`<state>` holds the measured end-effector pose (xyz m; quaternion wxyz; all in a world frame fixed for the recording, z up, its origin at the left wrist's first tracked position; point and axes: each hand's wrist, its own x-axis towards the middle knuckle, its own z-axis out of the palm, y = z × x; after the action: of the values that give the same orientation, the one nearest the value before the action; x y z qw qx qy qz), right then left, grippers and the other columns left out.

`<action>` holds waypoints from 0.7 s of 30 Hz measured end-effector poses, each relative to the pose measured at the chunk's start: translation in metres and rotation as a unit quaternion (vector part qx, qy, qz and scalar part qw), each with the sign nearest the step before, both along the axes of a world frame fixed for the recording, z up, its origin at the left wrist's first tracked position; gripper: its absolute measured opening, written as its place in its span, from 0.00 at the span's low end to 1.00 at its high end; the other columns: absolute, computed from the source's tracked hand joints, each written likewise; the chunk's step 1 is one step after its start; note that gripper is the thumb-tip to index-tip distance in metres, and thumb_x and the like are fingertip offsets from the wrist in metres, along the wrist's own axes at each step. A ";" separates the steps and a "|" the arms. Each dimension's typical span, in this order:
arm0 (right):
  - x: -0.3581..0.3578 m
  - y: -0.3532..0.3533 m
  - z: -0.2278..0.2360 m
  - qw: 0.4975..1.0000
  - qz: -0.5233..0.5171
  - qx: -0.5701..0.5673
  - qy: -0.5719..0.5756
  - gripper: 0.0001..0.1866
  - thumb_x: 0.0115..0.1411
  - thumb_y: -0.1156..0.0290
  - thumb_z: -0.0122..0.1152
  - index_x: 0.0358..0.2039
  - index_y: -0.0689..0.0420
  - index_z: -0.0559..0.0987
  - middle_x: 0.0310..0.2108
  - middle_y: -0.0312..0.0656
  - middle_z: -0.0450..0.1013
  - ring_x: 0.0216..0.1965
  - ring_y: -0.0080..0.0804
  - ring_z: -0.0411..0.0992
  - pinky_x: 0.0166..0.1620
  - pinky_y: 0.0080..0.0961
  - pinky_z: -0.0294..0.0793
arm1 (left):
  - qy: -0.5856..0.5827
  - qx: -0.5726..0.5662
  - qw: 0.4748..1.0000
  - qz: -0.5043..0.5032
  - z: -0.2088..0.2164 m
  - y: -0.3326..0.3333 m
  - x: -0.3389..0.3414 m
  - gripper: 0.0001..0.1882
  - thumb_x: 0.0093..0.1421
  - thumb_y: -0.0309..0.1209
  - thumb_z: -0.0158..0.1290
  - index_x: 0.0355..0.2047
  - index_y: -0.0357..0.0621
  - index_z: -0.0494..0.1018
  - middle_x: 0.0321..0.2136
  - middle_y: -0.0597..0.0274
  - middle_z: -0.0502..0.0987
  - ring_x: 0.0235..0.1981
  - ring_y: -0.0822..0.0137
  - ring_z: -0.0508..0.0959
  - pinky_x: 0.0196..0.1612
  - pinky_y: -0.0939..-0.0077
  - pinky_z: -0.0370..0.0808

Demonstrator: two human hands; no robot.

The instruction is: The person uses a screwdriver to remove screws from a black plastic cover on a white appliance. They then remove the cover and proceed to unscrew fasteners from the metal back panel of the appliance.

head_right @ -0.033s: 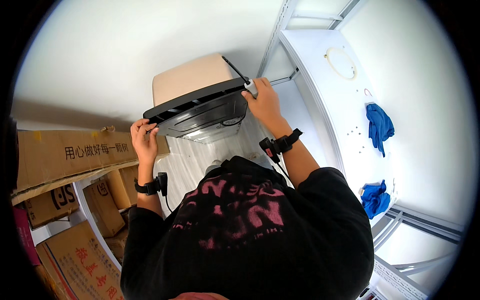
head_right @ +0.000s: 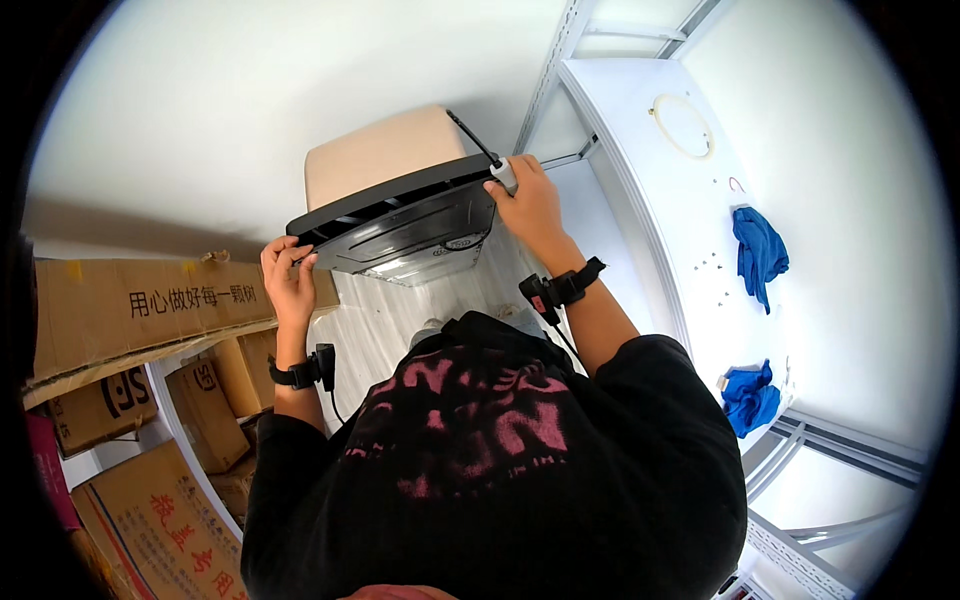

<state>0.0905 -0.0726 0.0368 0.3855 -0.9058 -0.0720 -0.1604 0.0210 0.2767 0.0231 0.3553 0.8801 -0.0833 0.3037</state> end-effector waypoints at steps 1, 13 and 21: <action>-0.001 -0.001 -0.001 1.000 0.010 0.025 -0.009 0.16 0.49 0.70 0.65 0.37 0.60 0.74 0.34 0.47 0.70 0.35 0.49 0.69 0.38 0.35 0.68 | -0.004 0.004 1.000 0.003 -0.001 0.000 -0.001 0.07 0.46 0.20 0.59 0.28 0.40 0.76 0.37 0.57 0.72 0.40 0.57 0.70 0.44 0.67 0.67; -0.016 -0.010 -0.015 0.997 0.021 0.067 0.037 0.12 0.52 0.70 0.64 0.33 0.60 0.72 0.24 0.42 0.73 0.25 0.32 0.70 0.33 0.25 0.69 | -0.002 0.024 1.000 -0.010 0.001 -0.001 -0.001 0.06 0.50 0.21 0.58 0.29 0.39 0.74 0.43 0.55 0.73 0.45 0.57 0.71 0.47 0.67 0.68; -0.025 -0.013 -0.029 0.988 -0.019 0.139 0.068 0.11 0.51 0.74 0.65 0.32 0.58 0.72 0.26 0.36 0.72 0.28 0.22 0.69 0.34 0.21 0.69 | 0.010 -0.007 0.999 -0.039 -0.003 0.002 0.000 0.07 0.50 0.22 0.58 0.31 0.40 0.74 0.36 0.57 0.76 0.37 0.59 0.74 0.41 0.69 0.71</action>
<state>0.0651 -0.0857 0.0078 0.5090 -0.8531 -0.0058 -0.1142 0.0209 0.2787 0.0201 0.3743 0.8764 -0.1121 0.2813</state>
